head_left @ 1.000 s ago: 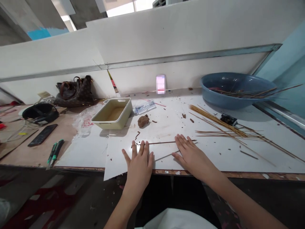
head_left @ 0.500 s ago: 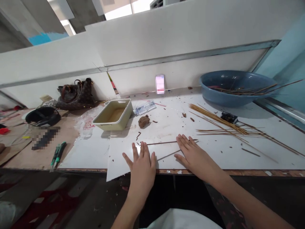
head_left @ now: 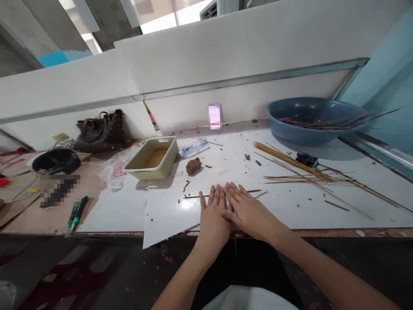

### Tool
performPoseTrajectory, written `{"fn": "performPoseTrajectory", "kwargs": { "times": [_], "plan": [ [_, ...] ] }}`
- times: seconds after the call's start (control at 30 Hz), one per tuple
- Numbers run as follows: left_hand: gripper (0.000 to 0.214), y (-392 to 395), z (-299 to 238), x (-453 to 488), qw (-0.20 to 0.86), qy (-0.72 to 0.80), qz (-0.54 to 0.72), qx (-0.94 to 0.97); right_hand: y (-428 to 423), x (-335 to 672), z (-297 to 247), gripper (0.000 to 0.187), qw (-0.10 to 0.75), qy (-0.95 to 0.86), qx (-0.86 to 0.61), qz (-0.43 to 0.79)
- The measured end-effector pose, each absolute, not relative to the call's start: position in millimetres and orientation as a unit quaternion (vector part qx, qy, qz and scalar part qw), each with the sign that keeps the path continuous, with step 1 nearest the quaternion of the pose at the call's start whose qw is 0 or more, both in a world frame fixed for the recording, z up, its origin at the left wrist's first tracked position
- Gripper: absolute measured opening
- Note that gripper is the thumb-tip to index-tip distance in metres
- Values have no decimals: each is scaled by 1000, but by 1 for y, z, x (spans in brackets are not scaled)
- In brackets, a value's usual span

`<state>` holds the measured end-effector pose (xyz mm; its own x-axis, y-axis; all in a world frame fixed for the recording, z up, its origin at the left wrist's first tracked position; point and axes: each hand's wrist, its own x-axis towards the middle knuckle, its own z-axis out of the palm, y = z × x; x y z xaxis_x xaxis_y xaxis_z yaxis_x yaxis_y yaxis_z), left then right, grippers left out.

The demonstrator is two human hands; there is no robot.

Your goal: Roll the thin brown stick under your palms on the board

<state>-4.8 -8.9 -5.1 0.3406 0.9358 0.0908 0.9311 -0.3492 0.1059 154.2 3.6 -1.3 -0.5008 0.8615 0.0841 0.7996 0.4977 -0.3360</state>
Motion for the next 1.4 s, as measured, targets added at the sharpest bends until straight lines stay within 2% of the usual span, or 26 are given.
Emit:
{"fn": "performPoseTrajectory", "kwargs": {
  "times": [0.33,0.57,0.8,1.07,1.3,1.4],
  "plan": [
    [60,-40,-10,-33,21,528,93,844,-30,162,-24,76,168,-878,-447,40],
    [57,-12,9,-28,51,568,68,819,3,157,-12,76,137,-865,-480,57],
    [58,-37,1,-49,39,540,75,837,-34,164,-28,77,163,-869,-468,10],
    [55,-1,6,-43,55,585,88,805,12,161,-14,81,117,-863,-490,37],
    [59,-50,3,-66,72,561,62,823,-40,172,-27,81,140,-868,-476,37],
    [58,-46,4,-70,71,565,59,820,-36,171,-27,81,130,-865,-484,41]
  ]
}}
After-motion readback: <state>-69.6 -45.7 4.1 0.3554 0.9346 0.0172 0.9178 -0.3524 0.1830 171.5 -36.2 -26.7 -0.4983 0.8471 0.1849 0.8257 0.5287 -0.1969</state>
